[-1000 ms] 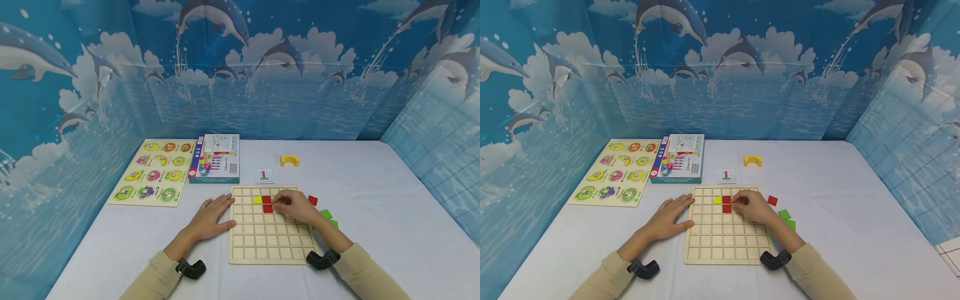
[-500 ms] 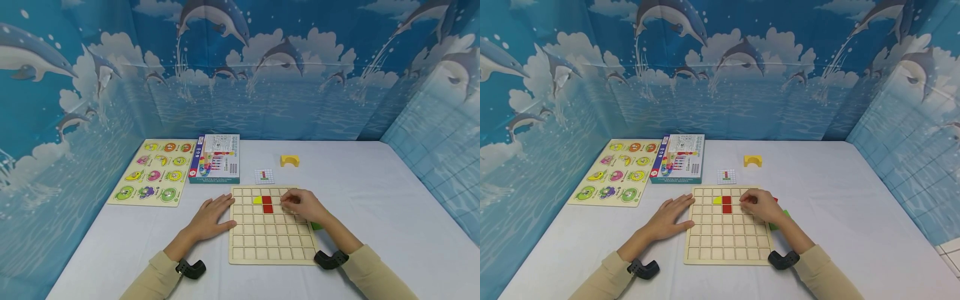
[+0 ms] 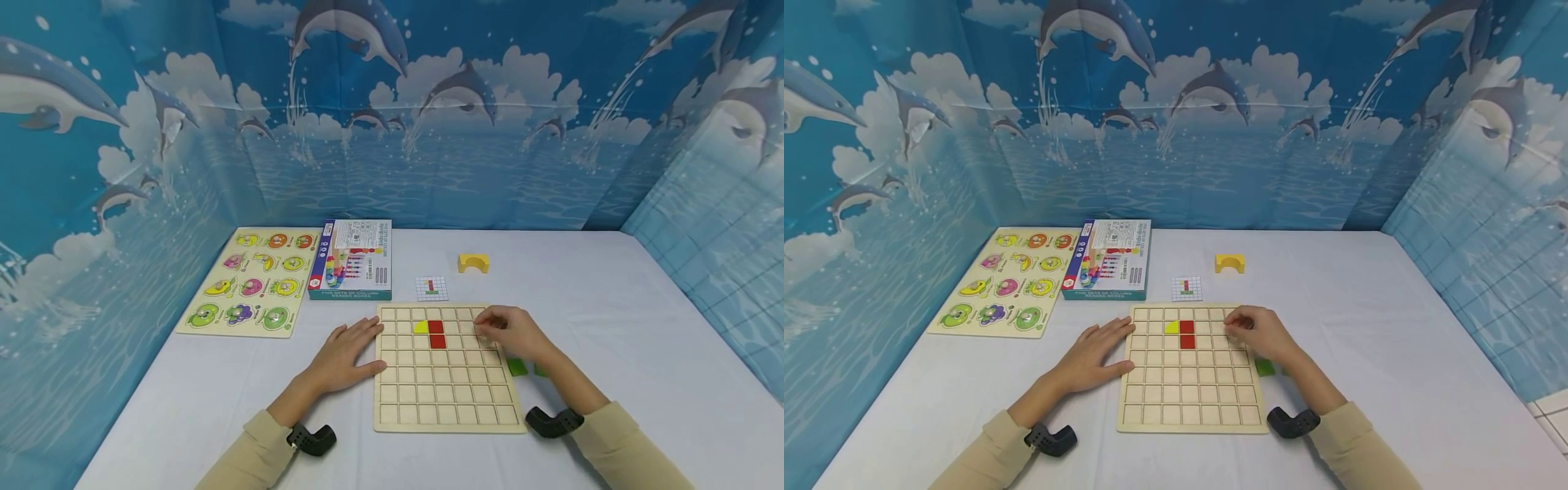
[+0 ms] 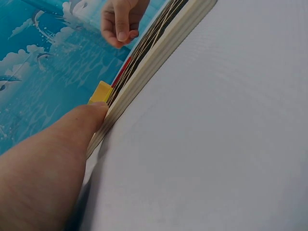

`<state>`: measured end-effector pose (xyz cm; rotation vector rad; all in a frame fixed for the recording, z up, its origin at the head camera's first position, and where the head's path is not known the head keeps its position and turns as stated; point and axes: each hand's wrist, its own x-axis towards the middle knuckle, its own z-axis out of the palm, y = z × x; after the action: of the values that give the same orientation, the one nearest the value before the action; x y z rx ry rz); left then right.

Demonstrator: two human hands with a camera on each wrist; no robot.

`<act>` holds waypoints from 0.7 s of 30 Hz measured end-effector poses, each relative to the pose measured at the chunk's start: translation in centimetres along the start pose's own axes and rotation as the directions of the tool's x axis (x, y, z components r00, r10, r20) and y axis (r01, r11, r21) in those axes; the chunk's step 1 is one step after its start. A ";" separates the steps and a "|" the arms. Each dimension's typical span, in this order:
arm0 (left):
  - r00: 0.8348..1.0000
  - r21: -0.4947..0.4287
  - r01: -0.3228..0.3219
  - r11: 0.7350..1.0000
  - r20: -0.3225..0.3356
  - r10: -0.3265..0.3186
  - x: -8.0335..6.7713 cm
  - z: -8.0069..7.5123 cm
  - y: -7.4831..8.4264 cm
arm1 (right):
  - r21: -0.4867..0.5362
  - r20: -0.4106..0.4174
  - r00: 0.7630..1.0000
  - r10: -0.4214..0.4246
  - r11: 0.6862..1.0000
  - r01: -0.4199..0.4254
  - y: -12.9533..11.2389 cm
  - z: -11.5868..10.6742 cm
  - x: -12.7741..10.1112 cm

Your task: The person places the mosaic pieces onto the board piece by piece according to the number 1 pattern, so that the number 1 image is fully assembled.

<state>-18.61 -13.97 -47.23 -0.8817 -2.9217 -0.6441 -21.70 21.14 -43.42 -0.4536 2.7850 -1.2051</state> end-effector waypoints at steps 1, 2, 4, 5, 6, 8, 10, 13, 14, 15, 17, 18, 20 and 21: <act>1.000 -0.001 0.000 1.000 0.000 0.000 0.0 0.0 0.0 | -0.004 -0.007 1.000 0.005 1.000 -0.005 0.1 -0.2 0.0; 1.000 -0.001 0.000 1.000 -0.001 0.000 0.0 0.0 0.0 | -0.004 -0.013 1.000 0.012 1.000 -0.012 0.1 -0.4 -0.1; 1.000 0.001 0.000 1.000 -0.002 0.000 0.0 0.0 0.0 | -0.007 -0.024 0.999 0.022 1.000 -0.022 0.3 -0.8 -0.1; 1.000 0.002 0.000 1.000 -0.002 0.000 0.0 0.1 0.0 | -0.007 -0.029 0.999 0.025 1.000 -0.025 0.4 -1.0 -0.2; 1.000 0.002 -0.001 1.000 -0.003 0.001 0.0 0.1 -0.1 | -0.004 -0.033 0.999 0.027 1.000 -0.027 0.5 -1.2 -0.2; 1.000 0.005 -0.001 1.000 -0.005 0.001 0.0 0.1 -0.1 | 0.005 -0.038 0.999 0.025 1.000 -0.025 0.8 -1.6 -0.4; 1.000 0.006 -0.002 1.000 -0.005 0.002 0.0 0.1 -0.1 | 0.006 -0.049 0.998 0.028 1.000 -0.028 1.1 -1.9 -0.5; 1.000 0.004 -0.001 1.000 -0.005 0.001 0.0 0.1 -0.1 | 0.003 -0.076 0.996 0.040 0.999 -0.040 1.6 -2.3 -0.6; 1.000 0.004 -0.001 1.000 -0.005 0.001 0.0 0.1 -0.1 | 0.000 -0.083 0.995 0.050 0.999 -0.050 1.7 -2.4 -0.6; 1.000 0.003 -0.001 1.000 -0.004 0.001 0.0 0.1 -0.1 | -0.007 -0.092 0.994 0.056 0.998 -0.057 1.8 -2.5 -0.7; 1.000 0.001 0.000 1.000 -0.004 0.000 0.0 0.1 -0.1 | -0.006 -0.101 0.993 0.069 0.998 -0.070 2.2 -2.8 -0.7; 1.000 0.001 0.000 1.000 -0.004 0.000 0.0 0.1 -0.1 | -0.007 -0.102 0.992 0.075 0.997 -0.076 2.3 -2.9 -0.7; 1.000 0.001 0.000 1.000 -0.003 0.000 0.0 0.1 -0.1 | -0.009 -0.103 0.991 0.088 0.996 -0.089 2.6 -3.2 -0.6; 1.000 0.002 0.000 1.000 -0.003 0.000 0.0 0.1 -0.1 | -0.010 -0.106 0.990 0.096 0.995 -0.097 2.7 -3.3 -0.6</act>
<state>-18.64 -14.01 -47.34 -0.8793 -2.9194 -0.6423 -22.34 25.35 -43.13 -0.2599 2.8680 -1.2223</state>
